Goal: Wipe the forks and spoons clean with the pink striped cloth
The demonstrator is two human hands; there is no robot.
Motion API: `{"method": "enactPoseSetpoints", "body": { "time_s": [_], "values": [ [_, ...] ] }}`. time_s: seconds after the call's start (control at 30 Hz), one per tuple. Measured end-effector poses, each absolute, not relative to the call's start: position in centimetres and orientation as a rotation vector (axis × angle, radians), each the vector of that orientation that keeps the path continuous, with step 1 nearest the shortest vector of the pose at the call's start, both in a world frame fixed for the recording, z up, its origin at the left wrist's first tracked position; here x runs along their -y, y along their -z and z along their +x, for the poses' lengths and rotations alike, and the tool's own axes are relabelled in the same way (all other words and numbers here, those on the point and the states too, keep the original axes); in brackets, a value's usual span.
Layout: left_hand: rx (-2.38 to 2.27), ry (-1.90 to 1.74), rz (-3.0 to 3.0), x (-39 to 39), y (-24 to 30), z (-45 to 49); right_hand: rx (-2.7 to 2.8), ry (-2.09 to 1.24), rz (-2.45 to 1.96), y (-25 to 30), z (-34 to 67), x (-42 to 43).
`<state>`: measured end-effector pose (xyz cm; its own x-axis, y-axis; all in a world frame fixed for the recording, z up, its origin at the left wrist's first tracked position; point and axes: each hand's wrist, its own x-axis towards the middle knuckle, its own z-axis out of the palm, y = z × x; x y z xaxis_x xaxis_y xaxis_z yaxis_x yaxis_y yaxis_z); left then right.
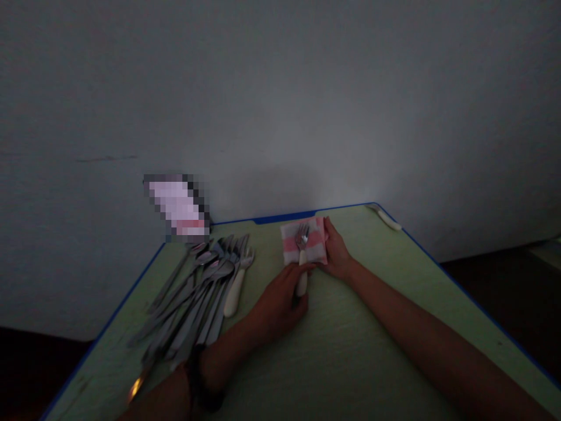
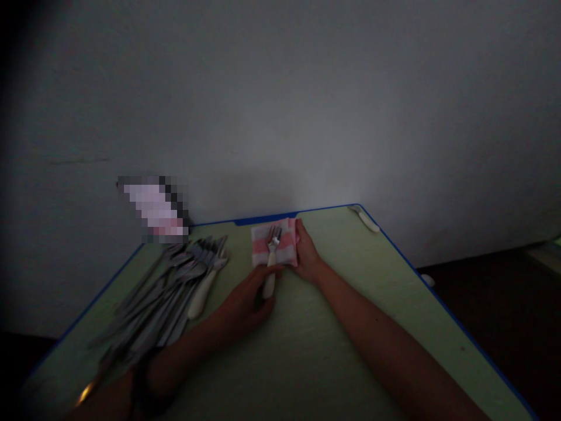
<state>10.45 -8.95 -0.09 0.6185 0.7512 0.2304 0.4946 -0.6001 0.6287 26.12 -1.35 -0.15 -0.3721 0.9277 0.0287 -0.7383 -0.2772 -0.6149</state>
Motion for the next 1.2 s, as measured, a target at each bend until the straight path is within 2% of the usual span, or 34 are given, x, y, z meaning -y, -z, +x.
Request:
{"method": "enactPoseSetpoints", "body": {
  "time_s": [1.2],
  "values": [
    [-0.970, -0.669, 2.352, 9.05, -0.06, 10.52, 0.637, -1.866, -0.489, -0.10, 25.95, 1.51]
  ]
}}
